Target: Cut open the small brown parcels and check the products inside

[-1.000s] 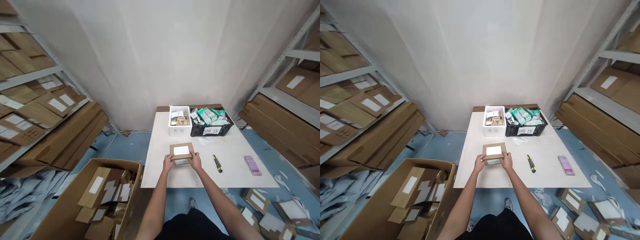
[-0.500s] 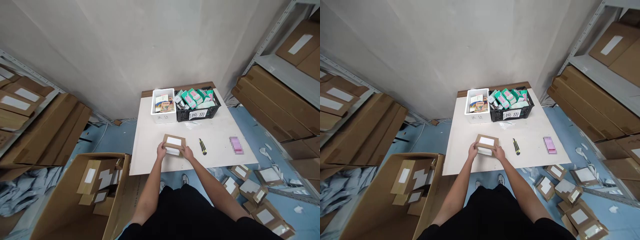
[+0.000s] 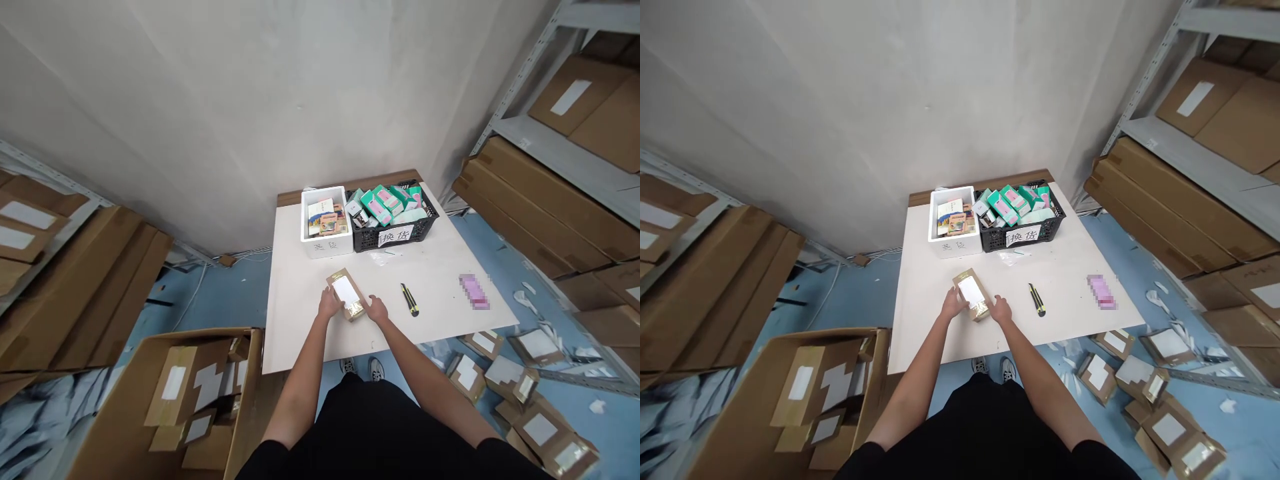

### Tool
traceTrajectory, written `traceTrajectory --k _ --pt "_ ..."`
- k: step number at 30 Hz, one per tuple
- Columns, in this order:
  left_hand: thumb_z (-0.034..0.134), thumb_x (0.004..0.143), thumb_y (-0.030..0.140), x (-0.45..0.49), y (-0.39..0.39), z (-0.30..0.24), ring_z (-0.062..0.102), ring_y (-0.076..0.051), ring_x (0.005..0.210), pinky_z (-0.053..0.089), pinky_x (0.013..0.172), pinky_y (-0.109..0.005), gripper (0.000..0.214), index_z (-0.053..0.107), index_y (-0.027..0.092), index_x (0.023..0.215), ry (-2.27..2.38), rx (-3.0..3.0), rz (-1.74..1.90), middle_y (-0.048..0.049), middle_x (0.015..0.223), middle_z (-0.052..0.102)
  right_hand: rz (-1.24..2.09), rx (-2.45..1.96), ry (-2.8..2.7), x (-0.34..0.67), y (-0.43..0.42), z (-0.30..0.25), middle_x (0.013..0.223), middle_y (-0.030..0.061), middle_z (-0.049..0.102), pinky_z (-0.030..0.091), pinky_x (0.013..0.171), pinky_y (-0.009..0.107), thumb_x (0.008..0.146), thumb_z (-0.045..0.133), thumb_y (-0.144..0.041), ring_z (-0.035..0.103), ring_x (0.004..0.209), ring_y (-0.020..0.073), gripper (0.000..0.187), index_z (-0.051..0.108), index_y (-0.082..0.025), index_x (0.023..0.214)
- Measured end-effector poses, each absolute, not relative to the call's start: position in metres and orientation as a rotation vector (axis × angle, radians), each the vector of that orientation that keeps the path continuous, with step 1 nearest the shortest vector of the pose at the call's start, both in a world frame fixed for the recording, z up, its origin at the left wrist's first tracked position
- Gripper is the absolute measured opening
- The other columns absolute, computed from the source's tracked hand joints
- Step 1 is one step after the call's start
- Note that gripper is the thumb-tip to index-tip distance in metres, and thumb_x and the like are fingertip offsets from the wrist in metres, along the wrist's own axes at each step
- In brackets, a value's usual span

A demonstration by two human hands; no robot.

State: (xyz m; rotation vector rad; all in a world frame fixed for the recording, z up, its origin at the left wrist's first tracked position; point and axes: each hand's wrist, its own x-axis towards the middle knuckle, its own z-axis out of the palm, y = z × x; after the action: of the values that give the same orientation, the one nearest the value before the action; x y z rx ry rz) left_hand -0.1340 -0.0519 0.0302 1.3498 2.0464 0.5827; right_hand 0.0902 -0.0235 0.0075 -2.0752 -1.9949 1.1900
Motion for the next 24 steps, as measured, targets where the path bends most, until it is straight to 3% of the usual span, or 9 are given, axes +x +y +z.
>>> traceTrajectory --k 4,8,11,16,20,24 --pt "0.094 0.055 0.033 -0.141 -0.031 0.027 0.013 -0.045 0.161 0.039 0.118 -0.057 0.125 0.033 0.021 0.162 1.949 1.443 0.165 -0.0227 0.174 0.018 0.978 -1.874 -2.106 0.096 -0.019 0.02 0.165 0.0151 0.042 0.042 0.117 0.037 0.099 0.058 -0.033 0.045 0.149 0.0258 0.062 0.046 -0.02 0.158" --pt "0.093 0.059 0.044 -0.148 -0.014 0.026 0.011 -0.044 0.161 0.041 0.118 -0.056 0.136 0.013 0.025 0.168 1.906 1.529 -0.044 -0.018 0.177 0.007 0.813 -1.774 -2.093 0.129 -0.006 0.038 0.169 0.0085 0.037 0.035 0.124 0.039 0.099 0.053 -0.028 0.035 0.155 0.0222 0.063 0.043 -0.024 0.161" --pt "0.088 0.066 0.052 -0.146 -0.011 0.025 0.012 -0.043 0.161 0.044 0.117 -0.053 0.136 0.004 0.025 0.169 1.899 1.567 -0.139 -0.016 0.178 0.005 0.736 -1.879 -1.992 0.168 0.007 0.045 0.169 0.0086 0.037 0.034 0.124 0.042 0.098 0.052 -0.028 0.035 0.155 0.0237 0.063 0.043 -0.024 0.16" --pt "0.08 0.074 0.06 -0.132 -0.004 0.026 0.006 -0.041 0.162 0.043 0.117 -0.053 0.127 0.005 0.021 0.169 1.893 1.724 -0.281 -0.0144 0.178 0.006 0.791 -2.167 -1.796 0.235 0.03 0.028 0.165 0.0149 0.042 0.037 0.122 0.041 0.097 0.053 -0.027 0.039 0.152 0.0275 0.062 0.046 -0.017 0.158" --pt "0.077 0.076 0.06 -0.127 0.0 0.025 0.007 -0.041 0.162 0.045 0.116 -0.054 0.124 0.006 0.021 0.17 1.898 1.725 -0.392 -0.0132 0.178 0.004 0.941 -2.285 -1.789 0.264 0.049 0.001 0.159 0.0151 0.049 0.038 0.119 0.037 0.098 0.053 -0.027 0.046 0.146 0.027 0.06 0.047 -0.016 0.156" --pt "0.076 0.077 0.06 -0.127 -0.002 0.026 0.007 -0.043 0.162 0.047 0.113 -0.054 0.123 0.004 0.026 0.17 1.939 1.632 -0.454 -0.0098 0.178 0.003 1.155 -2.441 -1.78 0.268 0.057 -0.028 0.148 0.0183 0.057 0.046 0.106 0.034 0.099 0.058 -0.032 0.058 0.135 0.0276 0.061 0.045 -0.017 0.156"
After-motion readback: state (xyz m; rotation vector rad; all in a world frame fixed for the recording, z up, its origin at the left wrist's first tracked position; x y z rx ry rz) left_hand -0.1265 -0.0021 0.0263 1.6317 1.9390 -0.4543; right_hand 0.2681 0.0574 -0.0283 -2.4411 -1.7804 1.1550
